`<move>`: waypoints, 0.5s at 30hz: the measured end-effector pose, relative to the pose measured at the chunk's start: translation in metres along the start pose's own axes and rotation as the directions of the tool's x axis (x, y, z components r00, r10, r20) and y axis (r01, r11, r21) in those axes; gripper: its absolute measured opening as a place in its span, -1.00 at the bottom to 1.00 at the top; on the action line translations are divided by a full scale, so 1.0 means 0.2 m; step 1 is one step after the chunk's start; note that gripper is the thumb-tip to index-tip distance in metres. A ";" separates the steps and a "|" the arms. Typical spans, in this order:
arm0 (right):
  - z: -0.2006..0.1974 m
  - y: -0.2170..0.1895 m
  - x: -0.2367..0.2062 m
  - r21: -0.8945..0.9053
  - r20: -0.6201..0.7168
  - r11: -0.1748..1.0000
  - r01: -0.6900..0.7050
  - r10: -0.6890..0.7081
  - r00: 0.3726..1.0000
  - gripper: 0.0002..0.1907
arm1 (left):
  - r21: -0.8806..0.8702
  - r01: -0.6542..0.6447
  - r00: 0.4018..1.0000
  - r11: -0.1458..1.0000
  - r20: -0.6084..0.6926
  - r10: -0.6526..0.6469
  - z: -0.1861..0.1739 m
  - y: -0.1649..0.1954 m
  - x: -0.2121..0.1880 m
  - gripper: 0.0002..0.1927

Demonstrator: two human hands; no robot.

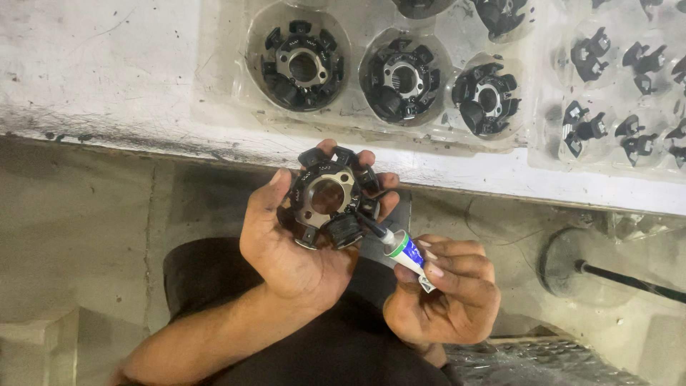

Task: The person applies grease from a tube onto small black plastic components and places the treated parts into blister trays. They wipe the tube tip with a cloth, pick parts one at a time from the trays, apply the grease to each part, and set the finished parts back into the trays.

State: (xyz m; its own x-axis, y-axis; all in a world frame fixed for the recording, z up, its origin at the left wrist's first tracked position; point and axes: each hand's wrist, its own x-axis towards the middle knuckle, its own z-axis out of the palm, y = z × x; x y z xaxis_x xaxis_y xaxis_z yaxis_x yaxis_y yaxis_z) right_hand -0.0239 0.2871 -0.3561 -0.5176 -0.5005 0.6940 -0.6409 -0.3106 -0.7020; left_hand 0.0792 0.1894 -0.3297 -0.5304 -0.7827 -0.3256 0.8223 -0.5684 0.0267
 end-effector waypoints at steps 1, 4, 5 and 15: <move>0.00 0.00 0.00 0.009 -0.005 1.000 0.005 -0.005 1.000 -0.70 | -0.006 0.008 1.000 1.000 -0.012 -0.008 0.00 0.00 0.00 -0.44; -0.01 0.00 0.02 -0.035 0.030 0.999 -0.032 0.033 0.999 -0.71 | 0.038 0.004 0.999 0.999 -0.035 -0.002 0.02 0.00 0.04 -0.43; -0.02 0.00 0.02 -0.038 0.039 0.998 -0.050 0.052 0.998 -0.71 | 0.062 -0.003 0.999 0.998 -0.040 0.006 0.02 0.00 0.05 -0.42; -0.13 0.23 0.08 0.271 -0.121 0.956 -0.113 0.150 0.981 -0.72 | 0.571 -0.290 0.906 0.768 0.422 0.028 0.20 0.37 0.76 -0.47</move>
State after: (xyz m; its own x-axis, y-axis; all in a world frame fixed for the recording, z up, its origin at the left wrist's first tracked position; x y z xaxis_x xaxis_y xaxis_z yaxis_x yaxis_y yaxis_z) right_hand -0.0766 0.2865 -0.3732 -0.6729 -0.4398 0.5948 -0.4007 -0.4591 -0.7929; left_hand 0.0508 0.0179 -0.3392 -0.5442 -0.8324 0.1051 0.6679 -0.3540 0.6547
